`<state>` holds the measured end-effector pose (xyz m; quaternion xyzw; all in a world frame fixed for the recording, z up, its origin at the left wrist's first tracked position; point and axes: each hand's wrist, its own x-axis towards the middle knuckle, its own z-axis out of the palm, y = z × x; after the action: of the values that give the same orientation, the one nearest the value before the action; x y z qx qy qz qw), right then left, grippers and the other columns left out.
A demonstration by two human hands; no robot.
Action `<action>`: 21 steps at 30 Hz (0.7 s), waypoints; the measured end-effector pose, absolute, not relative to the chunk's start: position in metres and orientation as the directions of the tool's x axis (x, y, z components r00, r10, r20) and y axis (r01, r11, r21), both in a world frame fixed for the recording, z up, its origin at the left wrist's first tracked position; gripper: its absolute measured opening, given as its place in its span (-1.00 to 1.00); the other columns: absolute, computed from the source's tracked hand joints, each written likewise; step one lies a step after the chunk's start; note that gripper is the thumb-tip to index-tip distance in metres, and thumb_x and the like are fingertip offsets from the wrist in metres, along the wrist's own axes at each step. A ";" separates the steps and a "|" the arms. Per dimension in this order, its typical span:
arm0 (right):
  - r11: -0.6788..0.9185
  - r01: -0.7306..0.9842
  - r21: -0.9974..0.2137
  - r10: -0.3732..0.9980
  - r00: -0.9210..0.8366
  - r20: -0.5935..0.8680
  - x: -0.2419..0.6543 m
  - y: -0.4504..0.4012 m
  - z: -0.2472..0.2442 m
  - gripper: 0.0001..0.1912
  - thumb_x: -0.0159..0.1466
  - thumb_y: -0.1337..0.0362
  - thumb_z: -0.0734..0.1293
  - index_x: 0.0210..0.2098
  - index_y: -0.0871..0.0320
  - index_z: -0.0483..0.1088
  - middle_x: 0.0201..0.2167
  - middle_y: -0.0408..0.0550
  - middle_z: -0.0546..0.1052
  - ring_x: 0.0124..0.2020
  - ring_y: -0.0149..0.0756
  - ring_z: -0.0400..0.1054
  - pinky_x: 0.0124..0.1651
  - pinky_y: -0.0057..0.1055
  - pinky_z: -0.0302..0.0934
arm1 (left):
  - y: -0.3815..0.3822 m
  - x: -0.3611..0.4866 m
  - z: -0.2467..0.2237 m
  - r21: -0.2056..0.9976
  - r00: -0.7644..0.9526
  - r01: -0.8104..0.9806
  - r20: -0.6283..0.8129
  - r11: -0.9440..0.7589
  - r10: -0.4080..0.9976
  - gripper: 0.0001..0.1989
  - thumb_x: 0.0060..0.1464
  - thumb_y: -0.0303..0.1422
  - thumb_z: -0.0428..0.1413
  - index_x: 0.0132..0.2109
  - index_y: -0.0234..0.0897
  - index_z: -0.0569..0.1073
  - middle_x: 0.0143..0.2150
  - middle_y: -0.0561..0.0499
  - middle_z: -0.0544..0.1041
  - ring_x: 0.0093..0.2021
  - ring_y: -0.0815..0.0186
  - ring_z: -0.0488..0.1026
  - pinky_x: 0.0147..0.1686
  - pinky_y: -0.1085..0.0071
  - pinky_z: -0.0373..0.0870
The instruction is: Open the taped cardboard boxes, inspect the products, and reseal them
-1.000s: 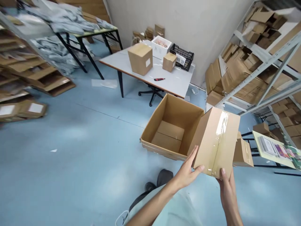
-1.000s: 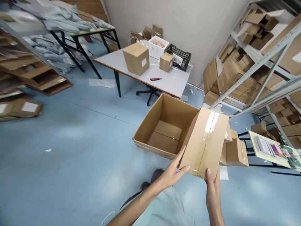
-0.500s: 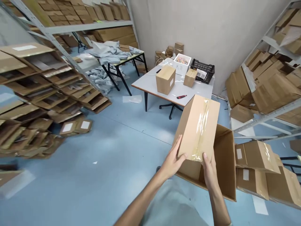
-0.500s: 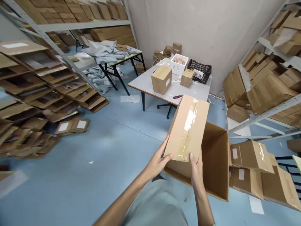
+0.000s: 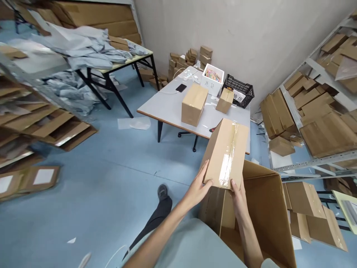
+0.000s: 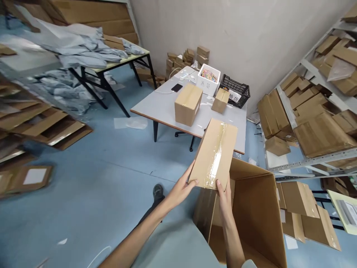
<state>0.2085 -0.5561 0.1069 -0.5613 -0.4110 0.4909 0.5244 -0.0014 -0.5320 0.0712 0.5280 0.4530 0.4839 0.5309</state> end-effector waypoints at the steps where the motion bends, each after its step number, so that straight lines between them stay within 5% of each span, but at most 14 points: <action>1: -0.131 -0.065 -0.989 0.973 0.183 -0.141 0.193 -0.544 0.112 0.07 0.38 -0.30 0.55 0.72 -0.15 0.20 0.62 0.02 0.44 0.58 0.16 0.41 0.54 0.10 0.44 | -0.515 -0.016 0.072 0.999 0.135 -0.035 0.031 -0.027 0.990 -0.10 0.39 -0.28 0.14 0.77 -0.12 0.10 0.81 -0.05 0.06 0.79 0.02 0.03 0.76 0.05 -0.08; 12: -0.165 -0.094 -0.982 0.911 0.368 -0.188 0.085 -0.406 0.149 0.14 0.31 -0.26 0.61 0.71 -0.02 0.22 0.58 0.15 0.48 0.52 0.28 0.47 0.42 0.19 0.53 | -0.352 -0.106 0.088 0.999 0.253 -0.034 0.035 -0.028 0.967 -0.10 0.39 -0.20 0.14 0.76 -0.14 0.11 0.80 -0.07 0.08 0.80 0.06 -0.04 0.76 0.08 -0.12; 21: -0.255 -0.117 -0.960 0.915 0.294 -0.278 0.089 -0.252 0.112 0.16 0.25 -0.29 0.65 0.70 -0.18 0.23 0.60 0.08 0.46 0.50 0.22 0.48 0.35 0.12 0.57 | -0.207 -0.114 0.061 0.996 0.175 -0.020 -0.078 0.082 0.982 -0.09 0.35 -0.19 0.17 0.75 -0.16 0.16 0.77 -0.11 0.19 0.78 0.02 0.06 0.75 0.02 -0.06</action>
<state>0.0893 -0.2523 0.1123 -0.6156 -0.3239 0.4983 0.5175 -0.1145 -0.2068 0.0613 0.5143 0.4672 0.4407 0.5683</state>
